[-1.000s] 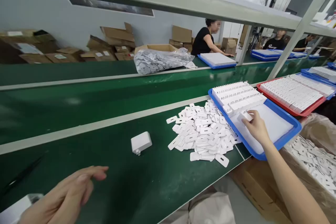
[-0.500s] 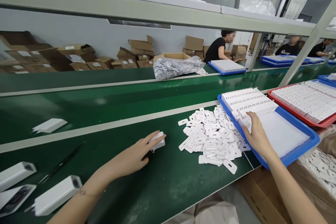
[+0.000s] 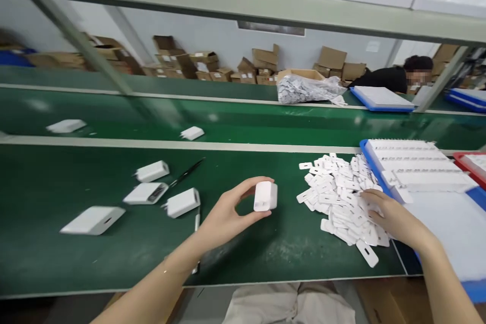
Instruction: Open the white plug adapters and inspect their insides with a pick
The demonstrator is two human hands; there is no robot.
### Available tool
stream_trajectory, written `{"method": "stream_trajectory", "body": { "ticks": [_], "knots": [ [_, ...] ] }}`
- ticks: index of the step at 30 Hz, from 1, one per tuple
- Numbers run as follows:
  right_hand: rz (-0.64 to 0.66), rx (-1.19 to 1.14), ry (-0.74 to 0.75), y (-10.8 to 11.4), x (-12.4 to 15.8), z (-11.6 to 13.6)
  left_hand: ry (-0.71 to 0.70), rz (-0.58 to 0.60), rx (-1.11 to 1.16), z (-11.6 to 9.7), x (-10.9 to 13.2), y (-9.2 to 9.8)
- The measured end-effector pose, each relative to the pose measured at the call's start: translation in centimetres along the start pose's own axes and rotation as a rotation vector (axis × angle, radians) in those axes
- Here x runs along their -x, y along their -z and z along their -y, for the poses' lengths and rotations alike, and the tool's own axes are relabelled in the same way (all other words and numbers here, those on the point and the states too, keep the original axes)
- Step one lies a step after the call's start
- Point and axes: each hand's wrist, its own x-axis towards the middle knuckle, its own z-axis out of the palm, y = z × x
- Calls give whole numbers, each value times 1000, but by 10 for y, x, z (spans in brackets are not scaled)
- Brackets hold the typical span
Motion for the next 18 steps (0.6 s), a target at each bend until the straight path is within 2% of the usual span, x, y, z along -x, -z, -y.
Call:
{"method": "stream_trajectory", "body": {
  "ticks": [2, 4, 7, 9, 14, 18],
  "knots": [
    [51, -8, 1, 0, 0, -13, 82, -41, 291, -7, 13, -6],
    [53, -17, -5, -3, -2, -21, 149, -65, 602, -4, 21, -12],
    [-19, -5, -38, -7, -6, -27, 291, -165, 1061, 9, 29, -23],
    [-78, 11, -36, -7, -9, -28, 413, -229, 1279, 15, 33, -32],
    [-158, 33, -17, -2, -9, -32, 630, -259, 1491, 12, 36, -48],
    [-148, 67, 0, -4, 6, -32, 729, -290, 1590, 6, 35, -51]
  ]
}}
